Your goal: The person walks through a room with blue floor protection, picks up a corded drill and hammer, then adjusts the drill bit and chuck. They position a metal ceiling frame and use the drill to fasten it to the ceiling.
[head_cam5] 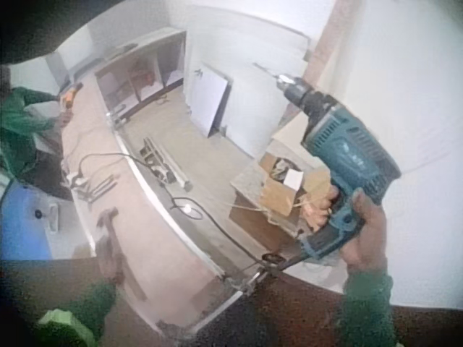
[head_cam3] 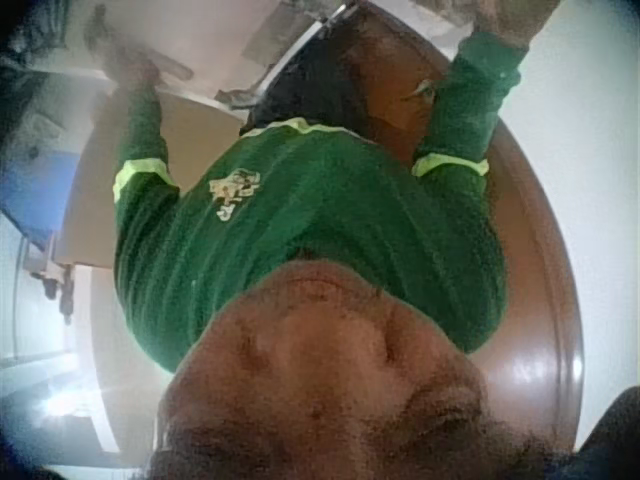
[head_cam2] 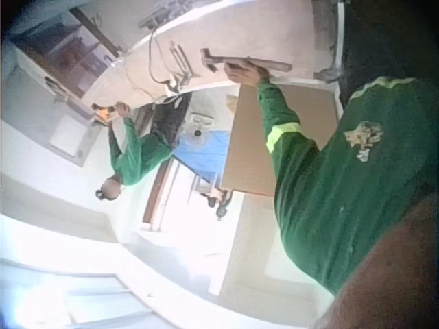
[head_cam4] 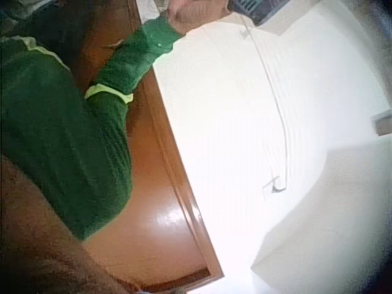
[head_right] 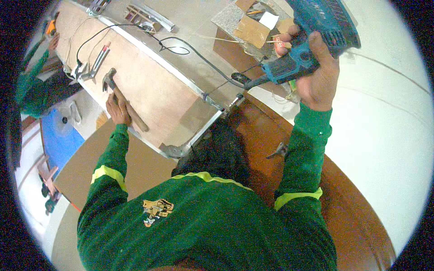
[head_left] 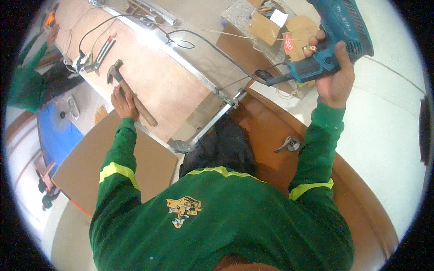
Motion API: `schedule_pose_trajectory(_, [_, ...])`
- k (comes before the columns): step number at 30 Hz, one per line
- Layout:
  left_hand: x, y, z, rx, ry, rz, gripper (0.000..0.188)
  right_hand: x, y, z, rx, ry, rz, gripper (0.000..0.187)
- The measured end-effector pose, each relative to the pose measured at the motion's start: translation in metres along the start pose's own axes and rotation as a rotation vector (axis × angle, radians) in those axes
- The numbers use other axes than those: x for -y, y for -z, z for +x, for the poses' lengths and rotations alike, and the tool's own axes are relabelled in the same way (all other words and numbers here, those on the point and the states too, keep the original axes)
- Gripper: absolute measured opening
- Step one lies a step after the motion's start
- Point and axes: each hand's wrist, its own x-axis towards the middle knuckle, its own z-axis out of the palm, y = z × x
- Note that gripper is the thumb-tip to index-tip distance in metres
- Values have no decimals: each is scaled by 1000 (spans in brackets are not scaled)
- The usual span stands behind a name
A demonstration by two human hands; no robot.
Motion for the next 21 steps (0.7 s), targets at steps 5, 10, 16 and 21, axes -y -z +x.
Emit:
schedule_pose_trajectory(5, [6,-1,-2,-4,0,6,60,7,2,0,44,-33,39,56])
schedule_pose_trajectory(10, [17,-4,-1,4,-10,89,61,7,-3,-10,77,1,-22,57])
schedule_pose_trajectory(16, [6,4,0,8,39,11,58,16,-16,-6,117,17,-20,58])
schedule_pose_trajectory(21, [-6,6,0,-17,50,10,57,19,-34,9,222,16,87,57])
